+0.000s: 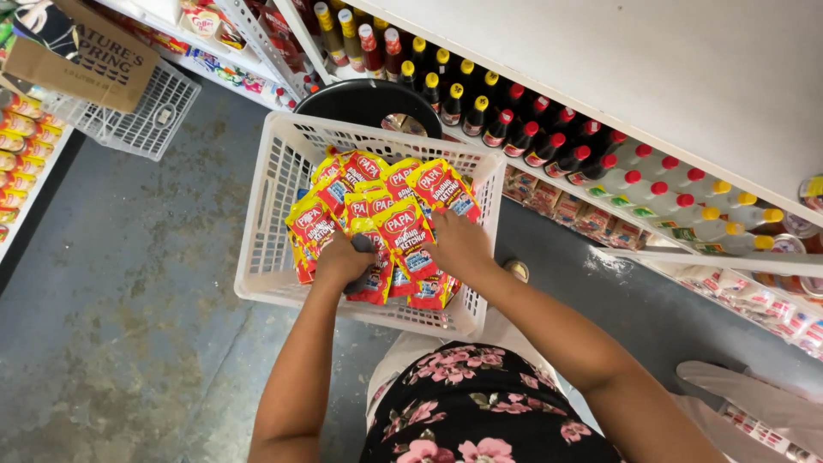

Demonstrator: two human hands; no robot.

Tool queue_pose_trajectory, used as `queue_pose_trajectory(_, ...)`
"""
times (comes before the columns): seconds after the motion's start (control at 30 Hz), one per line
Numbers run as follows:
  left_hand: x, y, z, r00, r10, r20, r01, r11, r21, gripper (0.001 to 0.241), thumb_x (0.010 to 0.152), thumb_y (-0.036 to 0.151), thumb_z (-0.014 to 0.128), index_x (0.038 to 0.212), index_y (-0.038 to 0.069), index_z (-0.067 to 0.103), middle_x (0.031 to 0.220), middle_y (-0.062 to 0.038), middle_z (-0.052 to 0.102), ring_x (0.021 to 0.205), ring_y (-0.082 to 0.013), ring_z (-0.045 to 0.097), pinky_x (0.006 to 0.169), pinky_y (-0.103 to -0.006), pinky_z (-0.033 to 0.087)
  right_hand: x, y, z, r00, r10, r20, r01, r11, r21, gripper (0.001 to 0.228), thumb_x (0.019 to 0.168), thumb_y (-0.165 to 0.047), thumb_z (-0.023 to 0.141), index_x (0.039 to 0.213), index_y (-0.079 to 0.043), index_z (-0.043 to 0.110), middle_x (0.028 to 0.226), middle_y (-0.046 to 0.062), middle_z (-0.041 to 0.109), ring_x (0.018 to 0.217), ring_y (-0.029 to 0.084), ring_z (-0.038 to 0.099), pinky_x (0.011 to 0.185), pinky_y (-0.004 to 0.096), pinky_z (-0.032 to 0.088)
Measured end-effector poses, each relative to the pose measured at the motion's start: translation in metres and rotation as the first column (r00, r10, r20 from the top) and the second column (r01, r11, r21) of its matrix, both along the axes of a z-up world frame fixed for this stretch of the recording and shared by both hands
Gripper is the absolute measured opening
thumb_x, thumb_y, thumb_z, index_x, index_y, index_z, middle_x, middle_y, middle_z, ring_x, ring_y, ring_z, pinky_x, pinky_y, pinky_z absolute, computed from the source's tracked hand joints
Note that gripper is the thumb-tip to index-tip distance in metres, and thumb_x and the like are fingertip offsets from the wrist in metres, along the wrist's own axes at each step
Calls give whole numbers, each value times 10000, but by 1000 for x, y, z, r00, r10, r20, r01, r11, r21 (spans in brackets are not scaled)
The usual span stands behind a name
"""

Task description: The person is using a cloth to wipe down grocery pouches and organize them on a shelf.

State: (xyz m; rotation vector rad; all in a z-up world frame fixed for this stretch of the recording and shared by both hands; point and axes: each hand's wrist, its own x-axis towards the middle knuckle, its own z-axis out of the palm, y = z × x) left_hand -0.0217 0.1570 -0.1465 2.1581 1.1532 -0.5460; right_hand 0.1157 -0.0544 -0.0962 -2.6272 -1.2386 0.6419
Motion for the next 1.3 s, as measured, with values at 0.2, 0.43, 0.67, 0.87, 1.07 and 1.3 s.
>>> queue_pose_trajectory(0.2,15,-43,19,995,91,28,-92,995,31,835,739,427,839,1292,-69,458,1125,-309,700,1094,-448,681,941,-485,535,-29,26,-43,962,-268,-57,274,932,236,831,669,-324,916,1257,60,470,1154,266,605,1079,447,607,862,490,543)
queue_pose_trajectory(0.43,10,-28,27,929,208,307,-239,969,66,756,773,393,815,1330,3,484,1138,-297,696,1081,-460,670,937,-501,517,3,17,-86,800,-316,-509,502,818,281,586,778,-294,900,1210,-11,623,1125,172,746,1069,329,728,939,427,558)
queue_pose_trajectory(0.67,35,-45,100,476,125,871,-310,950,33,544,921,303,772,1250,-6,469,1193,-248,616,1106,-377,631,1004,-446,482,25,9,-58,137,251,-958,927,309,213,484,997,-315,666,1370,-26,560,1252,79,697,1122,208,676,982,405,562)
queue_pose_trajectory(0.87,80,-103,185,43,-266,963,-24,963,267,497,959,180,743,1353,25,482,1451,-233,530,1353,-398,550,1168,-491,448,35,-13,-6,103,492,-864,897,330,295,713,995,-591,509,1482,-72,470,1401,115,597,1286,266,591,1103,457,490)
queue_pose_trajectory(1.07,105,-134,191,88,-606,790,187,789,585,663,916,310,717,1492,48,519,1622,-183,414,1487,-519,371,1200,-602,340,43,-40,69,140,662,-737,927,175,333,1096,821,-887,236,1586,-114,375,1594,108,465,1455,302,462,1212,462,368)
queue_pose_trajectory(1.3,89,-161,197,31,-742,670,283,649,706,635,834,235,697,1438,81,573,1578,-157,477,1461,-487,421,1168,-595,369,57,-74,86,194,696,-691,916,124,382,869,1005,-731,405,1519,-31,436,1459,171,564,1325,337,586,1130,500,466)
